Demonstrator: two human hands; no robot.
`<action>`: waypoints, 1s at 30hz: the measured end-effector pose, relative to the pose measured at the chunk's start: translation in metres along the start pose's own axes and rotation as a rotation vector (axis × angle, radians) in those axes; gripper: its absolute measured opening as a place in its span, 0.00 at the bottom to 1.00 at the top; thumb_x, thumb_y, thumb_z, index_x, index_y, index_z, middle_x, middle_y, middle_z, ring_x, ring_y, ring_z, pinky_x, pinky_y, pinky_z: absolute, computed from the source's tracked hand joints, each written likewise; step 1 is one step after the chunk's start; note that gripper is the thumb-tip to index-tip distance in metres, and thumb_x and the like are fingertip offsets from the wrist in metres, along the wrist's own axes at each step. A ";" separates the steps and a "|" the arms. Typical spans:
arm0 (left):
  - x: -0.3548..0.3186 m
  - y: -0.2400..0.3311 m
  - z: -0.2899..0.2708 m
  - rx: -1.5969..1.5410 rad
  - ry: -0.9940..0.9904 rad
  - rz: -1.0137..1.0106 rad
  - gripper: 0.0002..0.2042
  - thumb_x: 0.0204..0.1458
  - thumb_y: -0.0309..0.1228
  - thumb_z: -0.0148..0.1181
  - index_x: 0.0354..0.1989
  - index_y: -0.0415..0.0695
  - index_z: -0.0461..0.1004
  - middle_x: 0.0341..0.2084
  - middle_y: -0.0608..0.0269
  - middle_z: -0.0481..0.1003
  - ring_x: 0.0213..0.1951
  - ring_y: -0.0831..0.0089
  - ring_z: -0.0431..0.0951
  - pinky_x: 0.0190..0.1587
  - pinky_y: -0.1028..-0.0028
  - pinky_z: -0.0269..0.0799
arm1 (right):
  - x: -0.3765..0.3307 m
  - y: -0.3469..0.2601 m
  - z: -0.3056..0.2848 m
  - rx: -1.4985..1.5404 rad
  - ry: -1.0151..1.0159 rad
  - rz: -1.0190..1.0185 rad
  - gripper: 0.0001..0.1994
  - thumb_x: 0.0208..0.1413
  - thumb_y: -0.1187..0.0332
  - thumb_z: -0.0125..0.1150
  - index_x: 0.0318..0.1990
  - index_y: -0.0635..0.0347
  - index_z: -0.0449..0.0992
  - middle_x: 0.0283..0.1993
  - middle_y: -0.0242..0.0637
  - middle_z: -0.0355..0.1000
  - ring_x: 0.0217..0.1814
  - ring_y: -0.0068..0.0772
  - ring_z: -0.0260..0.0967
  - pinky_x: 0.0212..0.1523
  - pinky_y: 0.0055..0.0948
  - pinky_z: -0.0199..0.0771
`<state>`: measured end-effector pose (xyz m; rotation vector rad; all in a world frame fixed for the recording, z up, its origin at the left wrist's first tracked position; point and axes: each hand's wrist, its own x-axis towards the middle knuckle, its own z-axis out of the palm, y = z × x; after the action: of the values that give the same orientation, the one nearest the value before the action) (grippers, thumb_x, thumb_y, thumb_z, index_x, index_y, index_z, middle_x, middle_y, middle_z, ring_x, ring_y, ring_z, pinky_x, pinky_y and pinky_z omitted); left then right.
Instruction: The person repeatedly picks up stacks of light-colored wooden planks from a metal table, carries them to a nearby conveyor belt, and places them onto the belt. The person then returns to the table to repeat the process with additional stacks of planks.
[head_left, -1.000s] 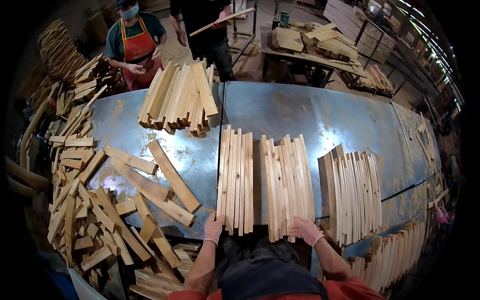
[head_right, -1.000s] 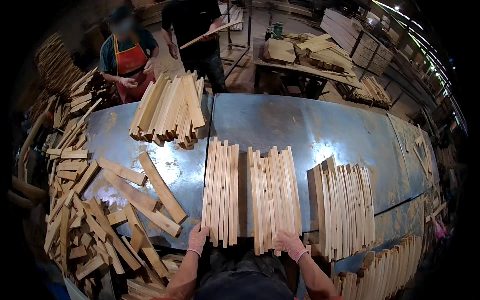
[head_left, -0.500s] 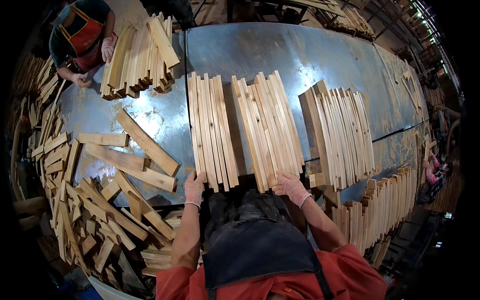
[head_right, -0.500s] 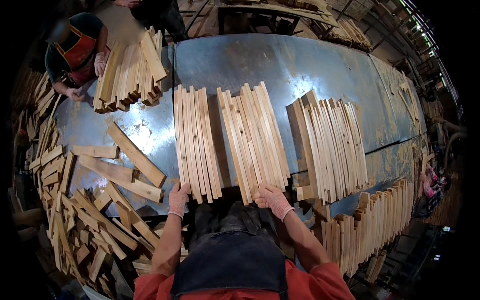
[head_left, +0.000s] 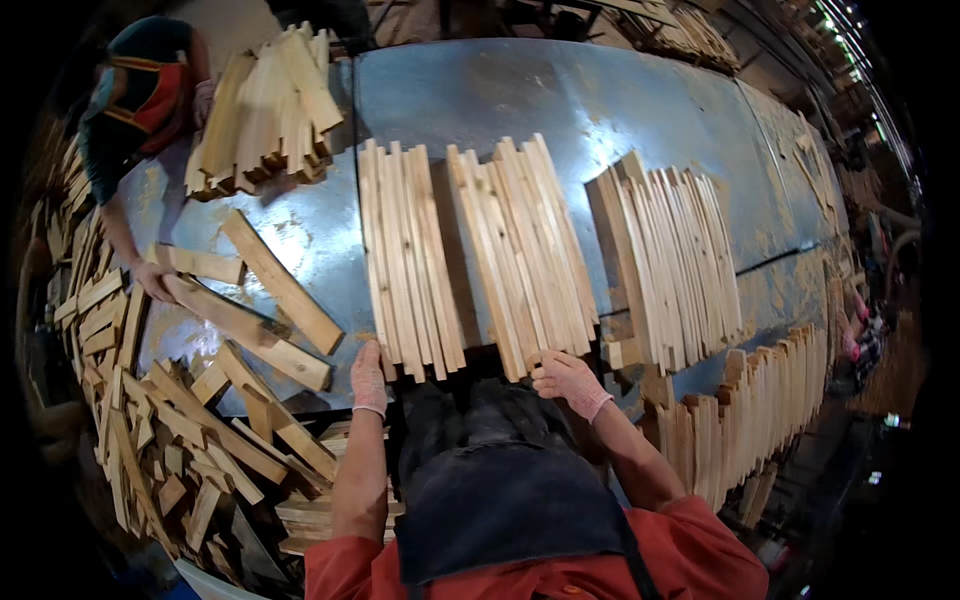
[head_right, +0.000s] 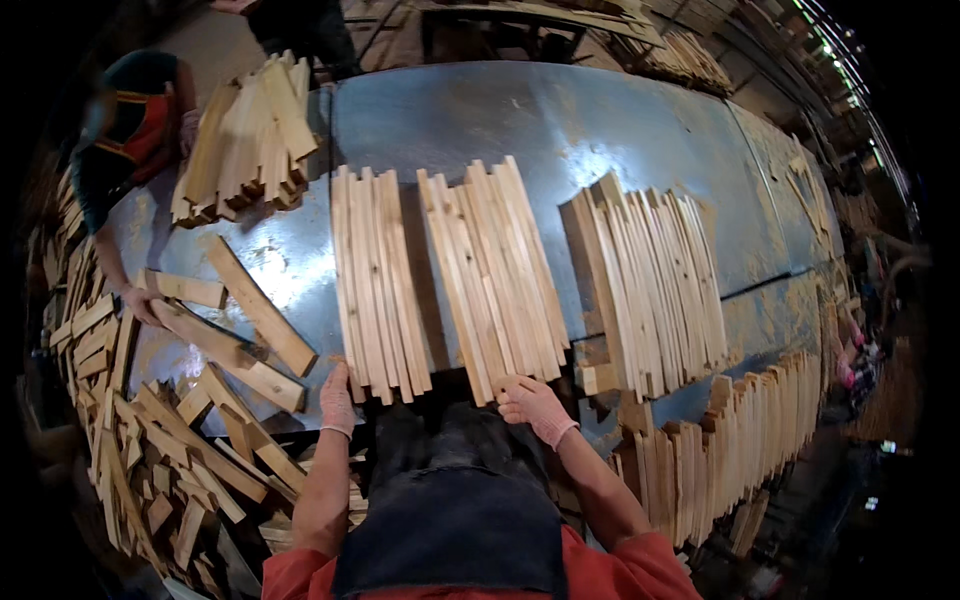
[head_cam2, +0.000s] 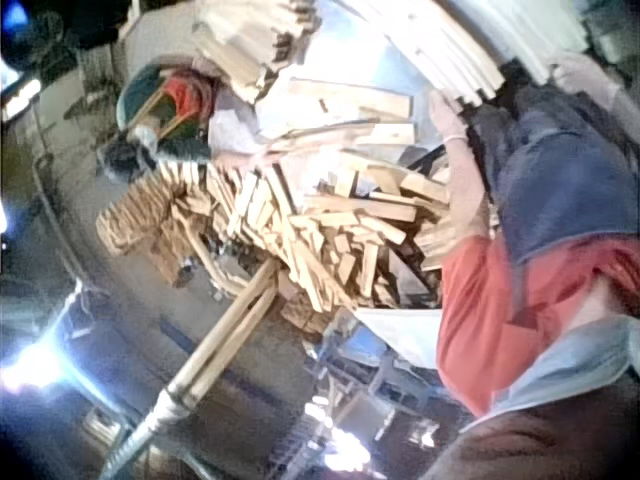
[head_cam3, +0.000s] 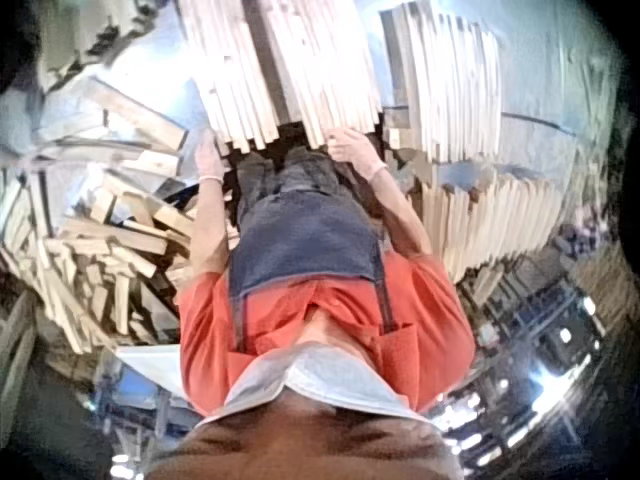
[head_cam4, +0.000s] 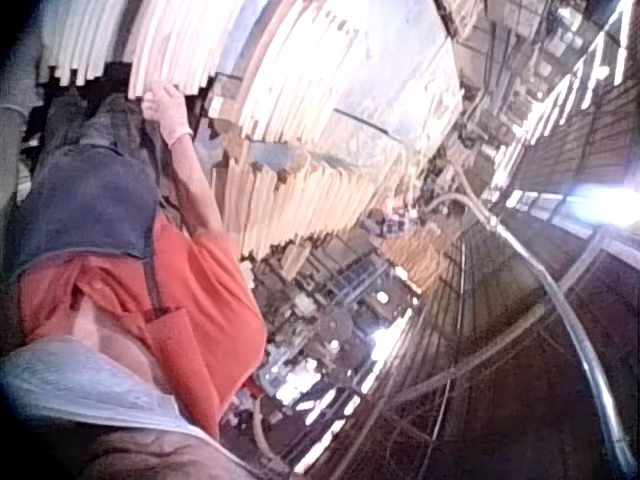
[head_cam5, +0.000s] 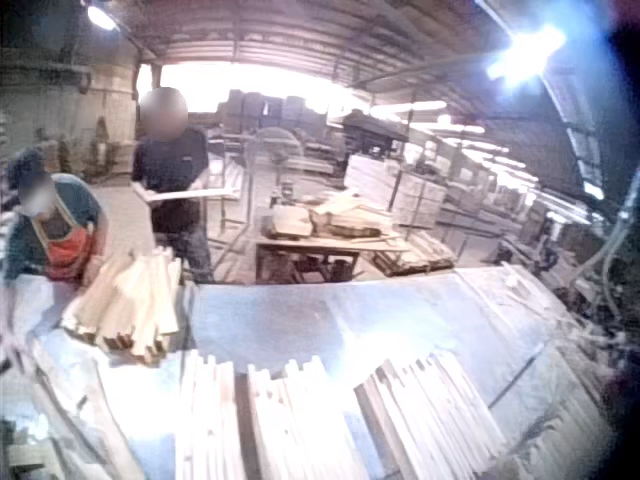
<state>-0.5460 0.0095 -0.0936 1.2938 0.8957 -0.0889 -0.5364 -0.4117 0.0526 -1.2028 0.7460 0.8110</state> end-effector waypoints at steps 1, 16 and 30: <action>0.001 -0.005 -0.006 -0.007 -0.061 0.015 0.23 0.71 0.48 0.61 0.58 0.39 0.82 0.49 0.61 0.83 0.48 0.69 0.82 0.53 0.66 0.76 | 0.002 0.003 0.003 0.008 0.027 0.017 0.16 0.74 0.61 0.63 0.61 0.58 0.80 0.41 0.31 0.80 0.38 0.23 0.80 0.39 0.26 0.83; -0.013 0.016 0.005 -0.113 -0.030 -0.088 0.23 0.70 0.44 0.65 0.63 0.38 0.78 0.54 0.63 0.82 0.52 0.69 0.83 0.56 0.67 0.78 | 0.006 0.046 0.000 0.140 -0.044 0.091 0.15 0.73 0.56 0.66 0.53 0.60 0.77 0.40 0.29 0.75 0.34 0.20 0.71 0.36 0.24 0.77; -0.014 0.018 0.009 0.047 0.034 0.002 0.21 0.71 0.43 0.61 0.59 0.36 0.81 0.52 0.61 0.83 0.53 0.69 0.81 0.59 0.67 0.75 | 0.021 0.052 -0.016 0.119 -0.035 0.119 0.16 0.71 0.58 0.69 0.53 0.63 0.80 0.41 0.32 0.79 0.36 0.23 0.76 0.37 0.26 0.80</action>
<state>-0.5412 0.0012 -0.0704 1.3430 0.9265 -0.0870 -0.5707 -0.4164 0.0057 -1.0426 0.8315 0.8710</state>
